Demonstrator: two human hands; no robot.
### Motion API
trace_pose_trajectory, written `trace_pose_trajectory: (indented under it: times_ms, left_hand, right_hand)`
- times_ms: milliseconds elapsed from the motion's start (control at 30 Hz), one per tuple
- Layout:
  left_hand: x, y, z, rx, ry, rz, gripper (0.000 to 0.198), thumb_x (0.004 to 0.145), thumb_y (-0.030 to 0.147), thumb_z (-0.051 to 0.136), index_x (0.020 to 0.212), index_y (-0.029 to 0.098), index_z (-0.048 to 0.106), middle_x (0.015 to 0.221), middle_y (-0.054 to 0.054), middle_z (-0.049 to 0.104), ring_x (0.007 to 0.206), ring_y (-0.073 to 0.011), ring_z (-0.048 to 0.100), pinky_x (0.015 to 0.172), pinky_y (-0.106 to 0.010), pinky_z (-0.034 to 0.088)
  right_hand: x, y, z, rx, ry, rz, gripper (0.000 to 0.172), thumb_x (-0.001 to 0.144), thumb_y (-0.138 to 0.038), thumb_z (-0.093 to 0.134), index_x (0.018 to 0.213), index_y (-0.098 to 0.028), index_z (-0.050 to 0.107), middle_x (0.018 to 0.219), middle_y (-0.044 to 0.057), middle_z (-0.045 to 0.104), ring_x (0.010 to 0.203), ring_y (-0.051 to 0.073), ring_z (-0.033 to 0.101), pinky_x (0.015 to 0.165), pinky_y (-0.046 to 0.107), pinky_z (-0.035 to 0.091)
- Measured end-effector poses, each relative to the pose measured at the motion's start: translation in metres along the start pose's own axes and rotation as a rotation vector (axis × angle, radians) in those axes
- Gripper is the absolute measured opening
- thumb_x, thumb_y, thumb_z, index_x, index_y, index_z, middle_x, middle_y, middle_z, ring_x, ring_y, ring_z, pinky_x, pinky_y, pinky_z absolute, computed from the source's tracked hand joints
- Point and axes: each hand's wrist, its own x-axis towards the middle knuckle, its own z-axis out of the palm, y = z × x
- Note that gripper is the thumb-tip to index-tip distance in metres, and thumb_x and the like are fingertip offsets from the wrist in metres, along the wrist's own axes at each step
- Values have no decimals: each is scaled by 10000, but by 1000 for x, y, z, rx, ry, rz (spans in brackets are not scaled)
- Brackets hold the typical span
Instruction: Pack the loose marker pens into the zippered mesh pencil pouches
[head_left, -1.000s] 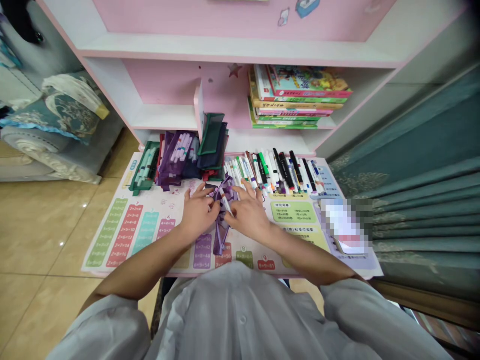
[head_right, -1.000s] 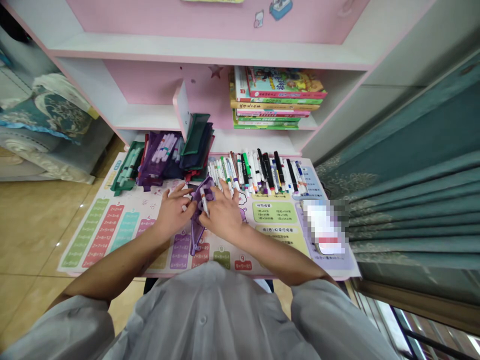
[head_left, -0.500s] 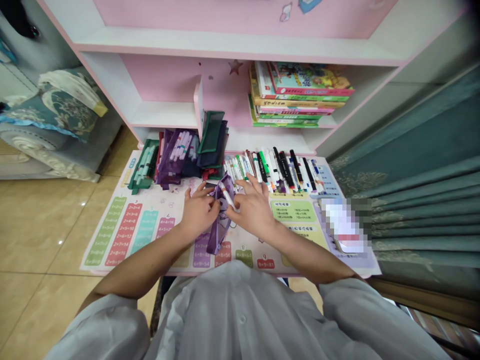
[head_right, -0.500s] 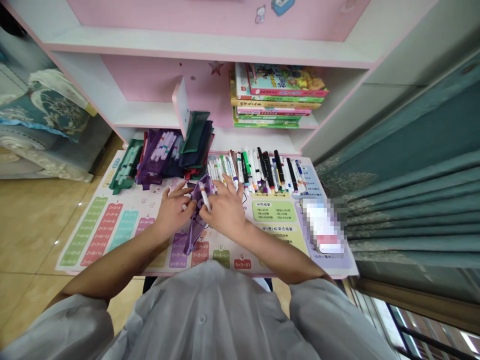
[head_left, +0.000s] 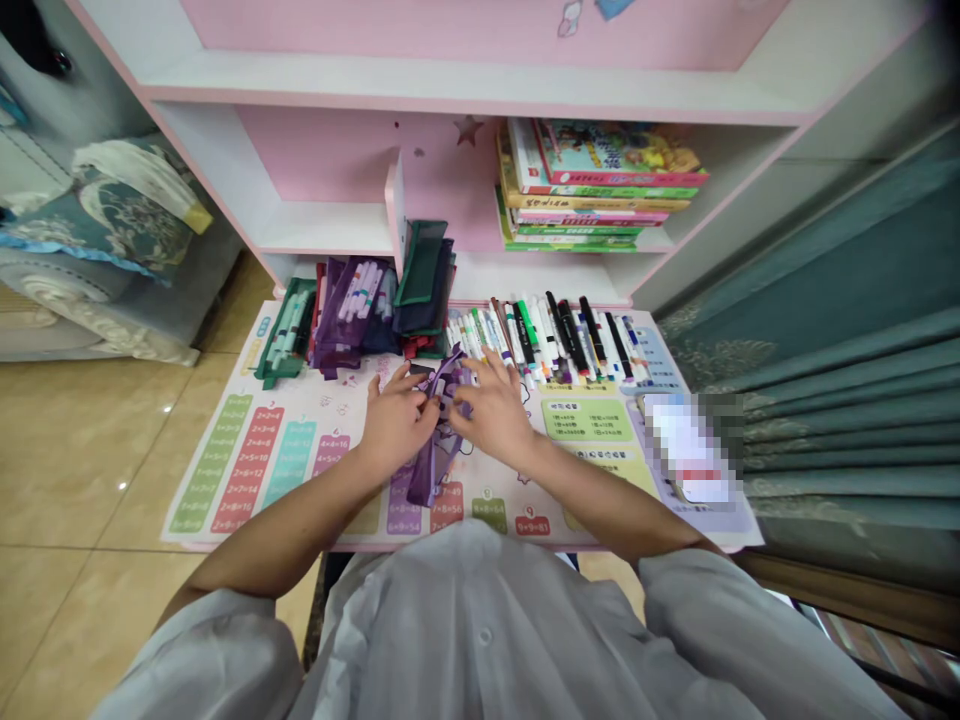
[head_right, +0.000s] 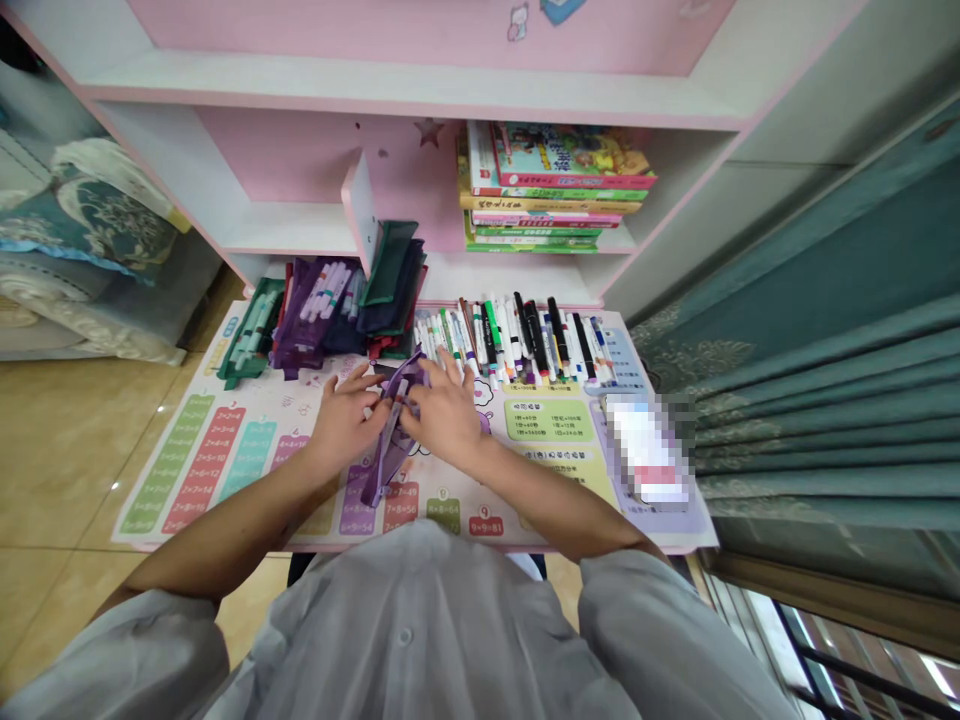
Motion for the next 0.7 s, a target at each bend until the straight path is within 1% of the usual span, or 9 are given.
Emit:
trace_pose_trajectory:
  times_ms: [100,133,200,267,367,467,567,700]
  left_hand:
    - [0,-2,1,-5,11,0,321,889,280,510,608,211,647,1276,-52,684,1363,-289,473,1132,-618,265]
    - [-1,-3,2,-5,16,3,325,890,285,511,603,210,643,1273,-53,685,1362,-287,474,1134,-614,266]
    - [-1,-3,2,-6,17,4,331,891,289,507,597,207,634,1269,-57,686,1363,-283,474,1136,-610,265]
    - [-1,-3,1,-11,11,1,333,891,284,502,593,204,625,1268,-61,687,1367,-278,472,1138,-608,266]
    - [0,-1,-1,-19,1,-5,334,889,277,496,588,201,619,1260,-68,691,1370,-284,470,1135,-612,270]
    - [0,0,-3,-20,2,-8,334,884,277,498,584,199,620,1259,-70,690,1370,-295,470,1133,-614,272]
    - [1,0,-3,-17,3,-9,334,883,278,499,583,197,621,1266,-73,687,1372,-298,467,1134,-617,268]
    - [1,-1,-2,-17,1,-13,334,886,283,498,588,196,623,1270,-76,684,1372,-290,468,1135,-615,262]
  right_hand:
    - [15,24,-13,-23,165,91,202,823,-317,585,733,-208,729,1348,121,588,1422,378,316,1086,611,300]
    - [21,35,-16,-48,207,153,203,821,-324,586,734,-203,724,1358,125,578,1428,379,303,1082,614,301]
    - [32,60,-20,-128,280,300,206,811,-345,601,787,-183,725,1399,148,535,1435,397,272,1086,650,264]
    - [41,85,-19,-211,312,413,228,808,-351,605,864,-166,725,1446,166,481,1439,406,249,1086,676,235]
    - [47,109,-13,-289,261,515,294,797,-373,624,938,-134,721,1448,201,464,1435,438,222,1064,712,225]
    - [49,115,-10,-322,214,558,339,805,-376,623,991,-109,719,1447,217,462,1436,446,206,1059,711,233]
    - [49,112,-10,-323,176,548,346,840,-350,573,1020,-94,721,1450,216,461,1438,440,200,1057,698,253]
    - [50,112,-11,-304,160,521,305,835,-302,542,950,-100,740,1441,209,473,1436,442,205,1050,708,256]
